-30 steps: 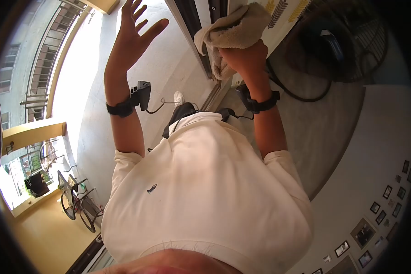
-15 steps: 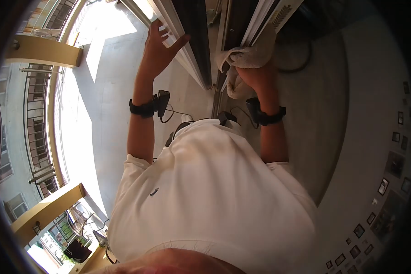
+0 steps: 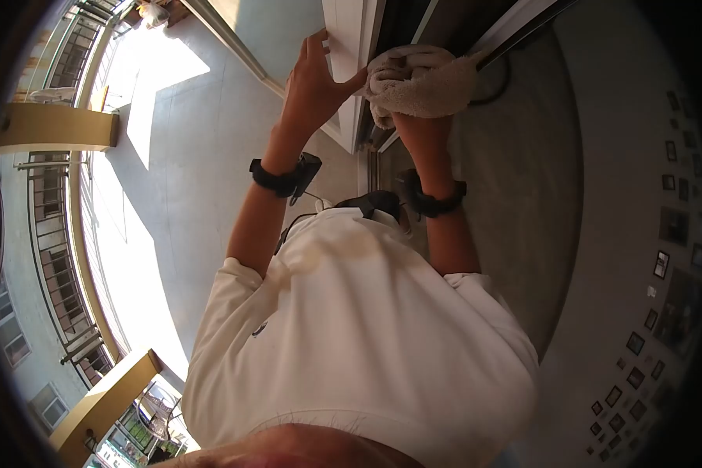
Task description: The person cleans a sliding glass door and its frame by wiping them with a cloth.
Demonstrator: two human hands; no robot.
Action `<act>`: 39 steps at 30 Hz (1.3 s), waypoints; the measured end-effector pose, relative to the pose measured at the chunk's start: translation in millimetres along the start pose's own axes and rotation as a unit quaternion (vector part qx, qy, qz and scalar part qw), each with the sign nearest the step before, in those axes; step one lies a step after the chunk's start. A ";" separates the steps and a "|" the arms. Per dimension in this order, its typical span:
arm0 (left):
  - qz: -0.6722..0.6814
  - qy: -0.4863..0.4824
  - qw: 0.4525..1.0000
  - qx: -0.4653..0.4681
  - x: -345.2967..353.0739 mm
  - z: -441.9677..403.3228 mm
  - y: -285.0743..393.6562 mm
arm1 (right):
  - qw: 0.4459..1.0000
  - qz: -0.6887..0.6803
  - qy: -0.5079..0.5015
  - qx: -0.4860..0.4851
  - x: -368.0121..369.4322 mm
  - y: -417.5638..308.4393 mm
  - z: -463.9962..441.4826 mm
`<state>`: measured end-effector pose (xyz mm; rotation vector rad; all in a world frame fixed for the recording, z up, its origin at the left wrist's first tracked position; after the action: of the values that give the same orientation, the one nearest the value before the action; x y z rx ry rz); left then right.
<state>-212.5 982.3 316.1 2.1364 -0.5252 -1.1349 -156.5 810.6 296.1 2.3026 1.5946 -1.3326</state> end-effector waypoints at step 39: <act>0.110 -0.139 0.979 0.100 14.1 56.2 23.5 | 0.985 -0.139 -0.093 -0.031 1.9 -6.9 -16.7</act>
<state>-253.0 936.8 301.5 2.0295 -1.0165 -1.3056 -151.4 823.1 308.2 1.9093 1.9140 -1.4749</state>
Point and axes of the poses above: each hand's wrist, its own z-axis away from the middle knuckle, its own x-axis out of the palm, y = z × x, the point moved 7 cm from there along -z, towards the middle knuckle, and after that the axes turned 2 degrees about z, right-handed, at the moved point
